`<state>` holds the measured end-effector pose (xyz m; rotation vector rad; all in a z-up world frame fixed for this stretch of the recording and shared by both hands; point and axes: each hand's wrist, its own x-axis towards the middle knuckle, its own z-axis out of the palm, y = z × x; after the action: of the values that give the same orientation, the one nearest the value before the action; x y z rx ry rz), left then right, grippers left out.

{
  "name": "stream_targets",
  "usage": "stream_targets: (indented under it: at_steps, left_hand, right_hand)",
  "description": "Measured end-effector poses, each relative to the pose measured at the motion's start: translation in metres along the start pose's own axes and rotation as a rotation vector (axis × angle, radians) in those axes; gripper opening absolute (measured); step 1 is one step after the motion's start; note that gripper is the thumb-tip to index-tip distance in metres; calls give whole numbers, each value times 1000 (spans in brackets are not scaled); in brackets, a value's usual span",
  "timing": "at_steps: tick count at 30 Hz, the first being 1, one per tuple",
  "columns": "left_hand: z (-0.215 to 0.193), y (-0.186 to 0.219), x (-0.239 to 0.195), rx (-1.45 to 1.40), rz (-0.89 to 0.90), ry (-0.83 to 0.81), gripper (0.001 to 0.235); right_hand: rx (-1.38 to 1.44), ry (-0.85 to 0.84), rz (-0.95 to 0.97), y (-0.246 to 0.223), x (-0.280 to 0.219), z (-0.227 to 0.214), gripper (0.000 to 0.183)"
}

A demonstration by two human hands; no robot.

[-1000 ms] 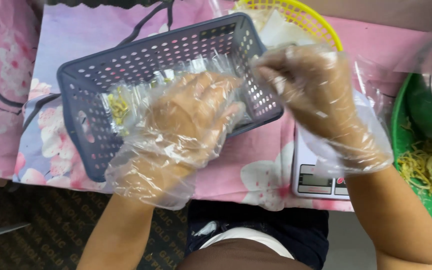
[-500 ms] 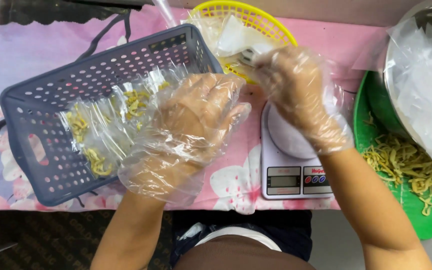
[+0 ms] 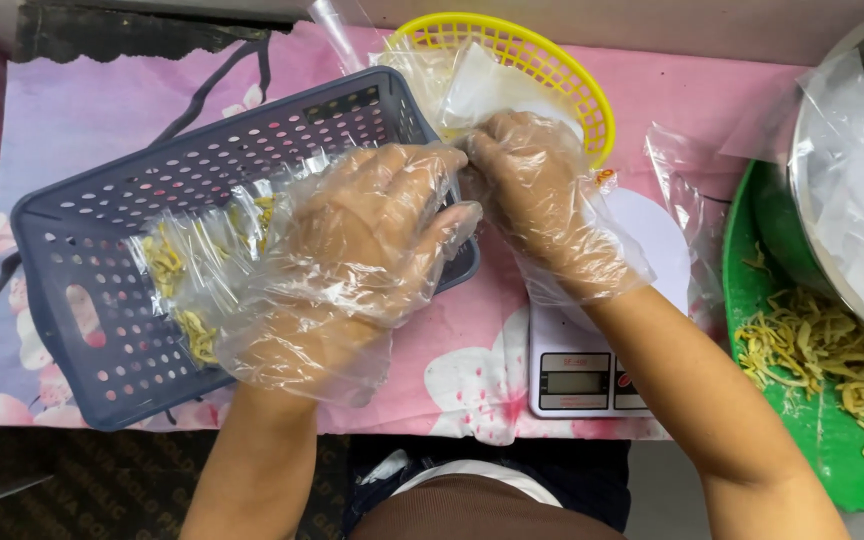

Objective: The person repeatedly scoops dried yellow food items from a green plate into small clear plastic bags, seals each bag, and places it into a blue basket. A digital scale and a yellow basket are present on the table but not actively used during the clip.

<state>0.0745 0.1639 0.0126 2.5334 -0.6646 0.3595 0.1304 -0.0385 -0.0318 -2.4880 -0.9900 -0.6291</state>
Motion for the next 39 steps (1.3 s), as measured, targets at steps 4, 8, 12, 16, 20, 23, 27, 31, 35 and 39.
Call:
stream_targets:
  at_steps: [4, 8, 12, 16, 20, 23, 27, 31, 35, 39]
  left_hand:
    - [-8, -3, 2, 30, 46, 100, 36]
    - [-13, -5, 5, -22, 106, 132, 34]
    - [-5, 2, 7, -82, 101, 161, 32]
    - [-4, 25, 13, -60, 90, 184, 43]
    - [22, 47, 16, -2, 119, 171, 78]
    - [23, 63, 20, -180, 172, 171, 54]
    - [29, 80, 30, -136, 378, 230, 22]
    - [41, 96, 30, -492, 444, 98, 10]
    - [61, 111, 28, -642, 315, -45, 11]
    - [86, 143, 27, -870, 136, -103, 20]
  right_hand:
    - [103, 8, 148, 13, -1, 9, 9]
    - [196, 47, 315, 25, -3, 3, 13]
    - [313, 67, 419, 20, -13, -24, 16]
    - [860, 203, 591, -5, -25, -58, 15]
    - [872, 205, 629, -23, -49, -90, 22]
    - [869, 123, 779, -48, -55, -124, 24]
    - [803, 207, 836, -56, -85, -149, 18]
    - [893, 425, 998, -49, -117, -163, 13]
    - [979, 574, 1082, -32, -145, -170, 17]
    - [1026, 691, 1134, -35, -157, -169, 44]
